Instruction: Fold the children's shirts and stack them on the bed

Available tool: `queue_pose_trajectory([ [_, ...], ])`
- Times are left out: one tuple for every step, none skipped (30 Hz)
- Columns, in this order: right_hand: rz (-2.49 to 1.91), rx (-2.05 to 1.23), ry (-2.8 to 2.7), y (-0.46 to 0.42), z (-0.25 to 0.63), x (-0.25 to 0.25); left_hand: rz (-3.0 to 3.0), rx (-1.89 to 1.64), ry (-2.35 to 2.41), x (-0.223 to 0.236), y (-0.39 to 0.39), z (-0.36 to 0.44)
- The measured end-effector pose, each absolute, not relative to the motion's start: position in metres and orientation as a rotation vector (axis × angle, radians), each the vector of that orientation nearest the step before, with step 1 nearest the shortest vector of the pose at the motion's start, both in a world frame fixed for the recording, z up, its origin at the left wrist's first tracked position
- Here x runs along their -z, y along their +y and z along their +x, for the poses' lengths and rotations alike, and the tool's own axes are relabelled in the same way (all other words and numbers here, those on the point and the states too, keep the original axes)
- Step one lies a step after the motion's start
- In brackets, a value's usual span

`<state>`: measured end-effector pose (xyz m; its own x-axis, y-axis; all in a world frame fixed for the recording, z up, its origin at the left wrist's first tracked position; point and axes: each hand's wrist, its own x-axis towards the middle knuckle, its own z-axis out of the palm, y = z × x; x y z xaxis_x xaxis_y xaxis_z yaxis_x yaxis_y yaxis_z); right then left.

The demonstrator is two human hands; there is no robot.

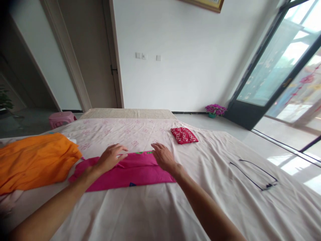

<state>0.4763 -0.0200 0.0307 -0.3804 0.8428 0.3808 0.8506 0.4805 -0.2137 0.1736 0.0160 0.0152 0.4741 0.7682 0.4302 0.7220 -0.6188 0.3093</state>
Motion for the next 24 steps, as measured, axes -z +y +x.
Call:
queue_pose_trajectory([
  [-1.401, 0.040, -2.346, -0.018, 0.465, -0.022, 2.684, -0.773, 1.277, -0.007, 0.015, 0.181],
  [-1.411, 0.057, -2.395, -0.017, 0.457, -0.012, 2.743, -0.695, 1.241, 0.002, 0.012, 0.187],
  [-1.426, 0.074, -2.445, -0.016, 0.452, 0.000, 2.786, -0.623, 1.233, 0.011, 0.009, 0.191],
  [-1.449, 0.093, -2.487, -0.016, 0.449, 0.011, 2.815, -0.566, 1.236, 0.020, 0.005, 0.193],
  [-1.476, 0.114, -2.517, -0.016, 0.451, 0.022, 2.831, -0.523, 1.251, 0.028, 0.000, 0.193],
  [-1.508, 0.135, -2.534, -0.015, 0.455, 0.031, 2.834, -0.495, 1.273, 0.033, -0.004, 0.193],
  [-1.541, 0.155, -2.543, -0.015, 0.461, 0.038, 2.828, -0.477, 1.296, 0.037, -0.007, 0.192],
  [-1.579, 0.174, -2.541, -0.014, 0.468, 0.043, 2.812, -0.462, 1.318, 0.038, -0.010, 0.191],
  [-1.626, 0.192, -2.530, -0.012, 0.476, 0.047, 2.787, -0.446, 1.333, 0.037, -0.013, 0.190],
  [-1.685, 0.208, -2.512, -0.011, 0.483, 0.048, 2.752, -0.432, 1.329, 0.035, -0.014, 0.189],
  [-1.754, 0.219, -2.488, -0.010, 0.489, 0.049, 2.706, -0.430, 1.303, 0.031, -0.015, 0.188],
  [-1.823, 0.227, -2.462, -0.009, 0.495, 0.049, 2.644, -0.454, 1.262, 0.027, -0.015, 0.186],
  [-1.882, 0.233, -2.438, -0.008, 0.498, 0.048, 2.566, -0.513, 1.227, 0.023, -0.014, 0.183],
  [-1.928, 0.237, -2.418, -0.008, 0.501, 0.048, 2.479, -0.603, 1.214, 0.018, -0.013, 0.177],
  [-1.954, 0.242, -2.404, -0.008, 0.502, 0.049, 2.395, -0.709, 1.231, 0.014, -0.012, 0.169],
  [-1.963, 0.249, -2.391, -0.009, 0.502, 0.049, 2.325, -0.814, 1.287, 0.011, -0.011, 0.159],
  [-1.963, 0.257, -2.377, -0.009, 0.502, 0.050, 2.275, -0.896, 1.374, 0.008, -0.010, 0.145],
  [-1.959, 0.264, -2.363, -0.009, 0.502, 0.051, 2.258, -0.939, 1.476, 0.006, -0.009, 0.130],
  [-1.954, 0.268, -2.350, -0.010, 0.501, 0.052, 2.266, -0.934, 1.580, 0.006, -0.008, 0.113],
  [-1.948, 0.268, -2.340, -0.010, 0.501, 0.053, 2.281, -0.867, 1.656, 0.007, -0.007, 0.095],
  [-1.943, 0.266, -2.334, -0.010, 0.501, 0.053, 2.286, -0.788, 1.710, 0.009, -0.006, 0.078],
  [-1.939, 0.263, -2.331, -0.010, 0.501, 0.053, 2.285, -0.702, 1.724, 0.012, -0.006, 0.063],
  [-1.936, 0.259, -2.331, -0.010, 0.501, 0.054, 2.288, -0.627, 1.704, 0.015, -0.005, 0.050],
  [-1.937, 0.256, -2.331, -0.009, 0.501, 0.053, 2.293, -0.593, 1.686, 0.019, -0.005, 0.041],
])
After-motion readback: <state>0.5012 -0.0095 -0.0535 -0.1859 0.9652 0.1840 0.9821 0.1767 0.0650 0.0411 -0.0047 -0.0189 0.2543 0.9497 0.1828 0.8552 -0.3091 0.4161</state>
